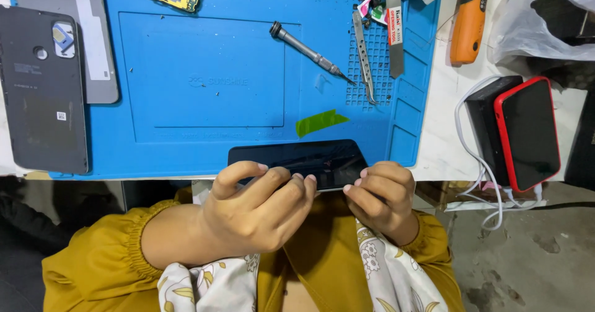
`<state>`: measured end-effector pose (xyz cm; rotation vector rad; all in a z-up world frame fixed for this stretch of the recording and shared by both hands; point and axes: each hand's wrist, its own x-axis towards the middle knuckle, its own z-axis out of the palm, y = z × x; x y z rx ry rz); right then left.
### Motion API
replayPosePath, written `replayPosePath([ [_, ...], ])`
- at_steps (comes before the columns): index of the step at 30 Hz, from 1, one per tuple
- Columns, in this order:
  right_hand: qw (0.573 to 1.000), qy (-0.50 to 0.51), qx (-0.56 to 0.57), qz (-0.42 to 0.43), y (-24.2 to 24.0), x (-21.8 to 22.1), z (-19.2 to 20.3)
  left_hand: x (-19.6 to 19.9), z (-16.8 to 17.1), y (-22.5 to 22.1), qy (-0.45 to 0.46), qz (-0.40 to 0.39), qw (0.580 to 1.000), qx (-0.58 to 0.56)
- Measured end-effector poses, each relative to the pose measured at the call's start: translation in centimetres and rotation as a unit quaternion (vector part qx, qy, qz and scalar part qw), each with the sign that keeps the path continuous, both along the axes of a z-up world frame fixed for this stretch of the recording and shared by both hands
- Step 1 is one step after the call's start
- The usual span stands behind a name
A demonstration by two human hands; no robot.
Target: Repairing a mobile phone by aligning and assembling the screen and internal components
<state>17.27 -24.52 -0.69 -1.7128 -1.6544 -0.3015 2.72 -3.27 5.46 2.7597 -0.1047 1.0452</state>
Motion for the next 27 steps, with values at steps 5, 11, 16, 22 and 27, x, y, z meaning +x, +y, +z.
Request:
replayPosePath([
  [5, 1.0, -0.006, 0.01, 0.005, 0.1, 0.0, -0.1, 0.1, 0.1, 0.0, 0.004, -0.004, 1.0, 0.0],
  [11, 1.0, 0.009, 0.007, 0.015, -0.8, 0.2, -1.1, 0.1, 0.0, 0.2, 0.002, -0.008, 1.0, 0.001],
  [16, 1.0, 0.0, 0.0, 0.008, -1.0, 0.1, -1.3, 0.1, 0.0, 0.1, 0.001, -0.01, 1.0, -0.002],
  [22, 1.0, 0.006, -0.018, -0.006, -1.2, -0.2, -1.0, 0.2, 0.0, 0.1, 0.001, -0.013, 1.0, 0.0],
  [27, 0.999, -0.013, -0.015, -0.032, -0.3, -0.5, -0.6, 0.3, -0.2, -0.1, 0.0, -0.016, 1.0, -0.017],
])
